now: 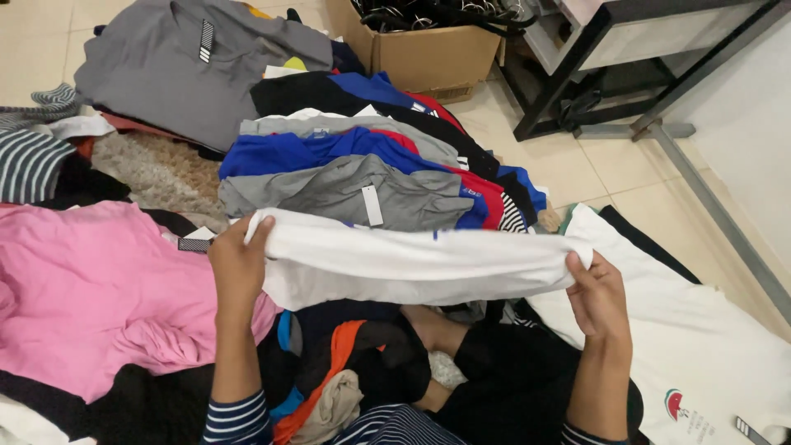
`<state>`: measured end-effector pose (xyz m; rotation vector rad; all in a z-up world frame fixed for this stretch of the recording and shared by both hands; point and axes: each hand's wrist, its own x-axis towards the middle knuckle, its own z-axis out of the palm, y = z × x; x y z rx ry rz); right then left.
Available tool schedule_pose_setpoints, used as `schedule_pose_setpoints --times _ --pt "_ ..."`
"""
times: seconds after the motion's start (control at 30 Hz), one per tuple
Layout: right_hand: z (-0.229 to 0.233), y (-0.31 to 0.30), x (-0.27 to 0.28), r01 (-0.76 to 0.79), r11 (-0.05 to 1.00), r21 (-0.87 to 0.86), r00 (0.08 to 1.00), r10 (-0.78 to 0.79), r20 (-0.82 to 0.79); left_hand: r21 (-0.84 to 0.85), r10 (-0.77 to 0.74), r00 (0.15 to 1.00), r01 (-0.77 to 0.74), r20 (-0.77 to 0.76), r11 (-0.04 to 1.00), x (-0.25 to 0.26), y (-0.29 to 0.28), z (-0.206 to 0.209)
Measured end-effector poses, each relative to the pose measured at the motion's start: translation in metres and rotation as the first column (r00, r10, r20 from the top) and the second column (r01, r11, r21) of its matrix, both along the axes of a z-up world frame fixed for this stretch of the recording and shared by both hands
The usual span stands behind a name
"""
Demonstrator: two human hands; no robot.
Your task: The person is sitting on the floor, picking up t-shirts from a pile and inserting plastic hangers into them to prepare them for display or storage.
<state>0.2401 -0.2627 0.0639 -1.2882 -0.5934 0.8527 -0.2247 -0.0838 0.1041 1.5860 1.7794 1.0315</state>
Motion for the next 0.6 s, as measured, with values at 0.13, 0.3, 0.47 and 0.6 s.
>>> schedule_pose_setpoints --times 0.13,0.3,0.47,0.6 --pt "0.003 0.0 0.0 0.083 0.997 0.001 0.993 -0.083 0.08 -0.057 0.022 0.989 -0.03 -0.147 0.998 -0.012 -0.004 -0.015" --pt "0.008 0.016 0.002 0.14 0.982 -0.125 0.955 -0.1 0.279 -0.093 0.053 0.952 -0.084 -0.301 0.992 -0.019 -0.007 0.006" --pt "0.05 0.024 0.017 0.173 0.972 -0.157 0.947 -0.121 0.298 0.305 0.162 0.922 -0.05 -0.352 0.951 -0.019 0.005 0.032" --pt "0.117 0.016 -0.009 0.234 0.924 -0.303 0.929 -0.121 0.349 0.483 0.113 0.994 -0.093 -0.013 0.87 -0.012 -0.013 0.069"
